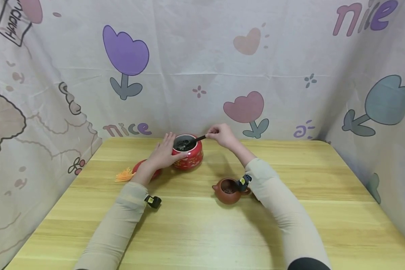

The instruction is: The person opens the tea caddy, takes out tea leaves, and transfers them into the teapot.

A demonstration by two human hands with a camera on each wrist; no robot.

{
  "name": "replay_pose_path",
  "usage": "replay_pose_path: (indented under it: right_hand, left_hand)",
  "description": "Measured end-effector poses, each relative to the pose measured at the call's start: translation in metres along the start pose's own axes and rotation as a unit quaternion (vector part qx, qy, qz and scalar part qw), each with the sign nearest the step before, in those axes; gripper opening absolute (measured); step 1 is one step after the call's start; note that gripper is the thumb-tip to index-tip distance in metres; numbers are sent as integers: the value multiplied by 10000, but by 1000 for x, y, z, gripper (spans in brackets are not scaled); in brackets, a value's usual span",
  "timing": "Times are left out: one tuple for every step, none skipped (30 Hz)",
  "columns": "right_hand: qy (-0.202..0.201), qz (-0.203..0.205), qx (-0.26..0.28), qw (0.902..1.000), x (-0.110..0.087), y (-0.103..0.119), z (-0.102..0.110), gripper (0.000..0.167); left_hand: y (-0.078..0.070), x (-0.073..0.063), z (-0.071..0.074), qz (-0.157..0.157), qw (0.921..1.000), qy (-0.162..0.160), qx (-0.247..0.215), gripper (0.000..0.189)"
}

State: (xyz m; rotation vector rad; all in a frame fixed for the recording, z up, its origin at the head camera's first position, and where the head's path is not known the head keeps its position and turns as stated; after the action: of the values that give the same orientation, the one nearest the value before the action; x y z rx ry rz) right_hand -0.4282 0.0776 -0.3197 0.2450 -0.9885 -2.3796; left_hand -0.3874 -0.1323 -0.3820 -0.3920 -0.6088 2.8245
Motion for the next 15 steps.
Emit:
replay_pose_path:
  right_hand:
    - [4, -39, 24, 10000, -1, -1, 1, 16]
    - [3, -72, 40, 10000, -2, -2, 2, 17]
    - [6, -80, 62, 9999, -3, -3, 3, 17]
    - [5, -90, 81, 9999, -4, -4, 4, 17]
    - [6, -83, 104, 9999, -4, -5, 5, 18]
    - [-3, -86, 132, 9999, -5, -6, 6, 18]
    - [-9, -94, 163, 9998, -6, -6, 7, 18]
    - [-13, -95, 204, 9997, -7, -7, 8, 18]
    - [-17, -92, 249, 9996, -9, -8, 8, 19]
    - [-18, -105, 319, 9994, -10, -9, 9, 19]
    - [-17, -112, 398, 9991, -11, -10, 10, 20]
    - [-20, -138, 469, 9988, -12, -11, 11, 20]
    - [-19, -154, 537, 9984, -14, -12, 12, 20]
    - [-18, -163, 605, 9980, -15, -12, 12, 20]
    - [-28, -167, 653, 9977, -16, -13, 13, 21]
  left_hand:
    - [0, 0, 0, 0, 10000, -8, -1, 111]
    - [0, 0, 0, 3, 10000, -11, 13, 111]
    - [0, -1, 1, 12, 10000, -17, 15, 111]
    - [0, -1, 1, 16, 10000, -12, 13, 111]
    - [0, -1, 1, 17, 10000, -7, 14, 111]
    - [-1, -1, 1, 18, 10000, 0, 17, 111]
    - [-1, -1, 1, 19, 10000, 10, 19, 111]
    - [-1, -2, 1, 21, 10000, 22, 10, 111]
    - [-1, -2, 1, 16, 10000, 23, -12, 111]
    - [-1, -2, 1, 13, 10000, 30, -11, 111]
    - [-1, -2, 1, 15, 10000, 35, -13, 110]
    - [-1, -2, 1, 17, 10000, 36, -7, 110]
    - [-2, -2, 1, 15, 10000, 35, 1, 110]
    - [-2, -2, 1, 10, 10000, 32, 2, 110]
    - [-2, -2, 1, 7, 10000, 29, 15, 110]
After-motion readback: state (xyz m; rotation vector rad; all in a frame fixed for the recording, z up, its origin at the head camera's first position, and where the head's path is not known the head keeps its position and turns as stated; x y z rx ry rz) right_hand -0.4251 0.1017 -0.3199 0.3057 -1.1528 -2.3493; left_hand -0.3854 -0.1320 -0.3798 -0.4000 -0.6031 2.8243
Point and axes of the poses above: each hand's wrist, its own x-axis towards the middle knuckle, its own z-axis out of the back of the hand, y = z × x, the point moved 8 cm from there along x, towards the middle knuckle, and after that the axes turned 14 degrees about y, right-handed, at the moved point
